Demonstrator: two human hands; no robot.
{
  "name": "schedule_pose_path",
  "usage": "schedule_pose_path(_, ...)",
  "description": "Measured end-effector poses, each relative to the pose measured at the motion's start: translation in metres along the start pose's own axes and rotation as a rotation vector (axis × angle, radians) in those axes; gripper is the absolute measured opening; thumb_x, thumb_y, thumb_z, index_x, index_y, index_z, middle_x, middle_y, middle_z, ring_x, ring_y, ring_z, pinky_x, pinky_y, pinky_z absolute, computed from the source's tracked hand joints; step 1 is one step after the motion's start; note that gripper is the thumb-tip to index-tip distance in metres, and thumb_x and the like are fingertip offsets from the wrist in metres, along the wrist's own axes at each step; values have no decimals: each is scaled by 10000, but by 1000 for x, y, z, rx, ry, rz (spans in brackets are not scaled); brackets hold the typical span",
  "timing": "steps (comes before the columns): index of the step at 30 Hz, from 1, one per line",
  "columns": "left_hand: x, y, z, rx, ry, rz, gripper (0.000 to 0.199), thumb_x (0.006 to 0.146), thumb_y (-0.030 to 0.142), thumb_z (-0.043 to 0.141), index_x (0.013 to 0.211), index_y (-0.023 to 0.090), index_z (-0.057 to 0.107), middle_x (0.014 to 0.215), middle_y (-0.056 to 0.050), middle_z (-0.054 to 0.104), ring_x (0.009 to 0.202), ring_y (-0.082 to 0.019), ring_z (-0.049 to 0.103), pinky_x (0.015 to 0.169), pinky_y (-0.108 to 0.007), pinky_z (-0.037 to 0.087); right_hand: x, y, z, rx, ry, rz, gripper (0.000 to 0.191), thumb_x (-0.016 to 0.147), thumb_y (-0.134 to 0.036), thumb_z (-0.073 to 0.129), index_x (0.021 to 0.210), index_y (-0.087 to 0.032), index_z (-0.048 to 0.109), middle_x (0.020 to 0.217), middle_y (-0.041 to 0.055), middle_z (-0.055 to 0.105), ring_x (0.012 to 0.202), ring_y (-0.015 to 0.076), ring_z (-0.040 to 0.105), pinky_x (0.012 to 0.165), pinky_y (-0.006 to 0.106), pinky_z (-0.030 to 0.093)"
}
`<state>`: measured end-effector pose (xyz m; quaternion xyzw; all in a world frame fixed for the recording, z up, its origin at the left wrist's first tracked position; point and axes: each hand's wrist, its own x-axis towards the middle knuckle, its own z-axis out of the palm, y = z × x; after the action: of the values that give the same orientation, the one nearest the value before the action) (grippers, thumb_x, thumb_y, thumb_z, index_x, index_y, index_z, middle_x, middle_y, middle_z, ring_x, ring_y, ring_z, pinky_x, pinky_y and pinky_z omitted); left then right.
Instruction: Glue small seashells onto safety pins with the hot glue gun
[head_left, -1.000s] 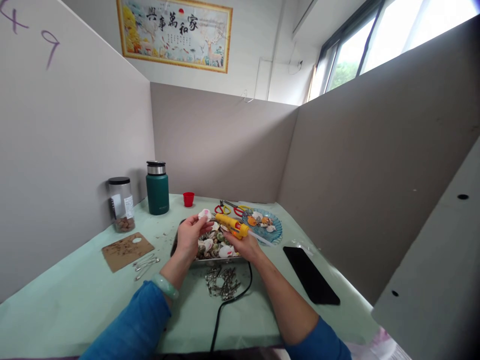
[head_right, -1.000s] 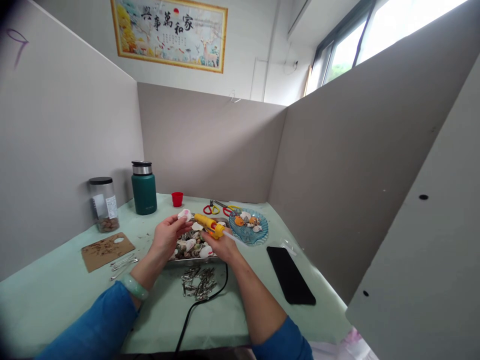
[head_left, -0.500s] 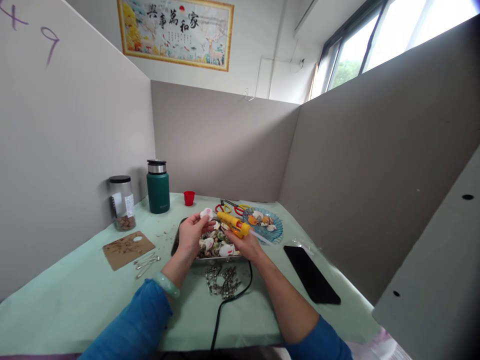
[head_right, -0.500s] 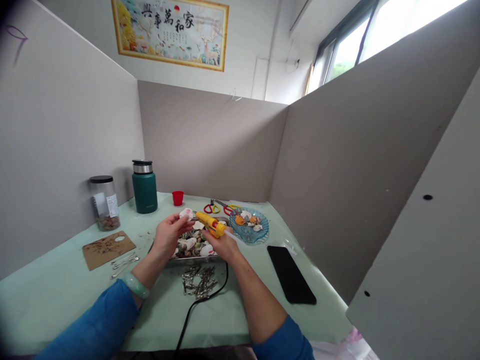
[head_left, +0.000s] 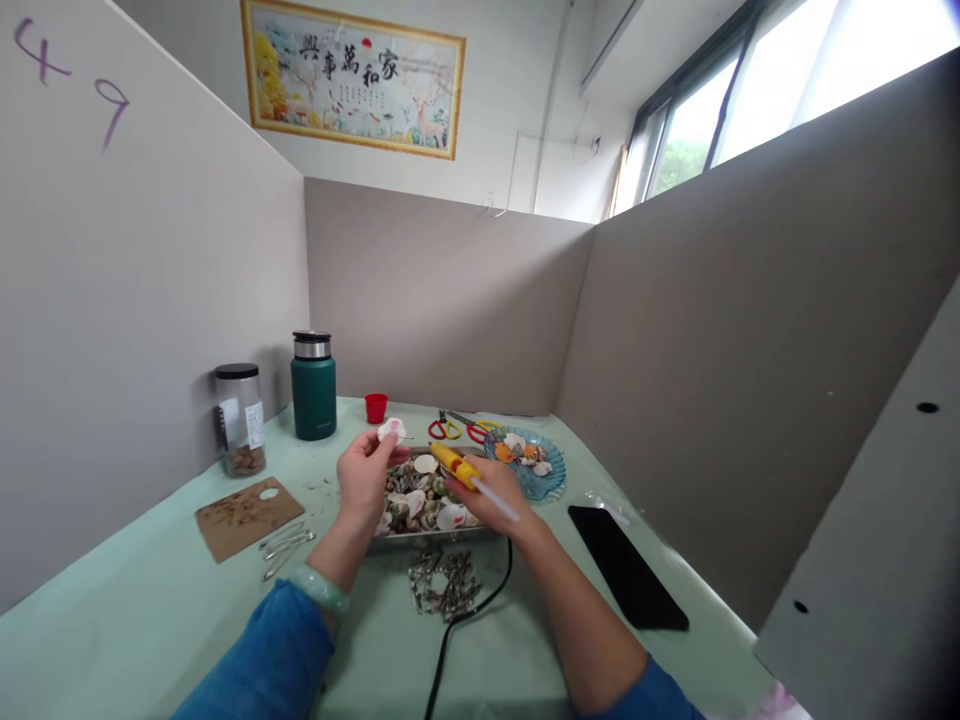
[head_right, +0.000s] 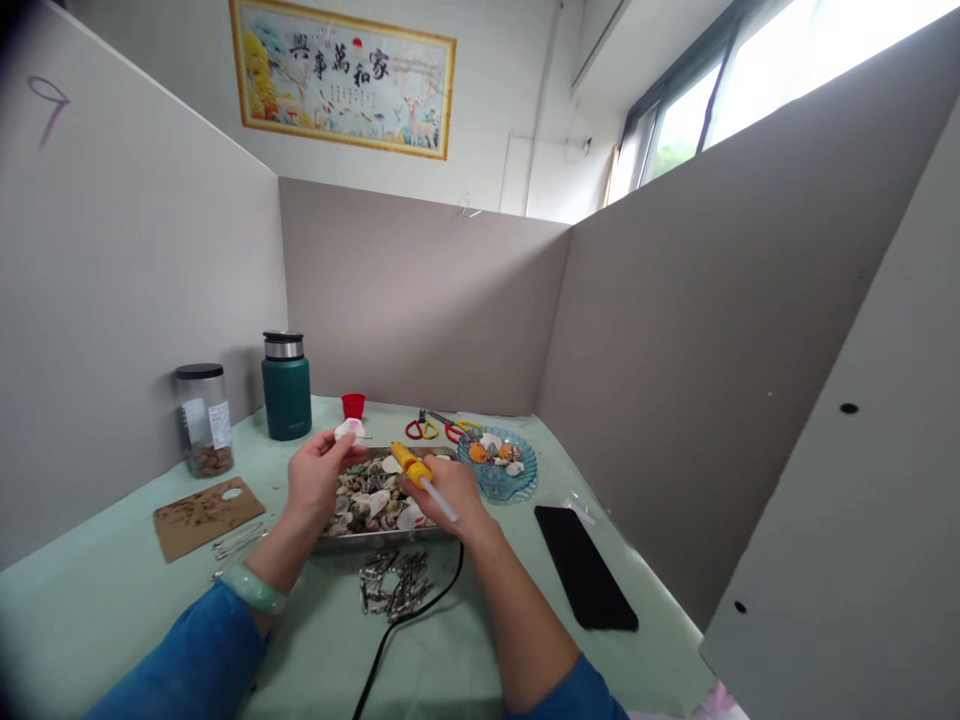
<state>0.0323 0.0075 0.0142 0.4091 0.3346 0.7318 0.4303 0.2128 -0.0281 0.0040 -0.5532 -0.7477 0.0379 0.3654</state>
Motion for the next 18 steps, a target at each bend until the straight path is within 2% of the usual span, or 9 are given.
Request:
schedule_pose_path(2,3,5,0,-43,3,-1,351,615,324,738,858,101,621,656,-12,637,564,-121,614,591,-244,522,7,1,0,-263,-86,-15,330,722,-491,622,837,-183,641,815,85,661,757,221,609,646,284,403)
schedule_pose_path(4,3,10,1,-99,-31,-43,367,591,315,756,855,99,622,683,-16,643,571,-117,610,595,-246,519,13,1,1,-419,-164,4,370,692,-467,656,901,-162,638,906,120,655,820,246,614,662,296,410)
schedule_pose_path(6,1,14,3,-138,-80,-86,375,577,303,767,859,100,624,712,-21,649,578,-115,610,599,-249,517,16,1,2,-451,-248,17,421,655,-471,685,936,-160,638,965,129,637,860,255,608,677,302,417)
schedule_pose_path(9,-6,16,6,-152,-139,-115,377,581,303,768,870,106,626,705,-14,644,577,-112,605,600,-248,513,15,-2,-4,-324,-306,-59,477,606,-527,712,931,-184,642,1002,103,612,878,240,592,705,302,423)
schedule_pose_path(10,-9,16,7,-151,-155,-121,376,584,304,767,871,107,626,695,-11,640,576,-111,603,599,-245,511,14,-4,-7,-257,-248,-101,455,624,-520,706,929,-188,640,1010,94,606,886,231,585,726,304,423)
schedule_pose_path(12,-14,16,8,-146,-179,-132,374,590,312,765,872,108,627,684,-8,634,571,-109,600,594,-241,509,11,-11,-11,-89,-50,-174,355,724,-460,654,953,-190,626,1012,81,605,870,195,580,768,302,421)
schedule_pose_path(14,-19,15,10,-135,-197,-135,379,594,324,763,878,111,629,686,-7,634,569,-108,598,593,-241,509,10,-19,-11,106,126,-206,297,791,-410,603,988,-188,606,983,71,613,782,156,580,756,289,430)
schedule_pose_path(16,-21,13,11,-122,-208,-137,390,594,334,763,889,114,632,698,-11,639,576,-109,600,596,-239,509,10,-24,-6,268,218,-206,267,807,-386,588,982,-185,600,919,57,624,705,138,571,700,268,443)
schedule_pose_path(18,-22,12,13,-115,-212,-145,402,591,338,766,895,113,632,693,-13,642,578,-110,600,588,-231,506,11,-25,1,368,237,-194,219,821,-376,569,920,-185,612,838,40,630,682,136,568,668,253,444)
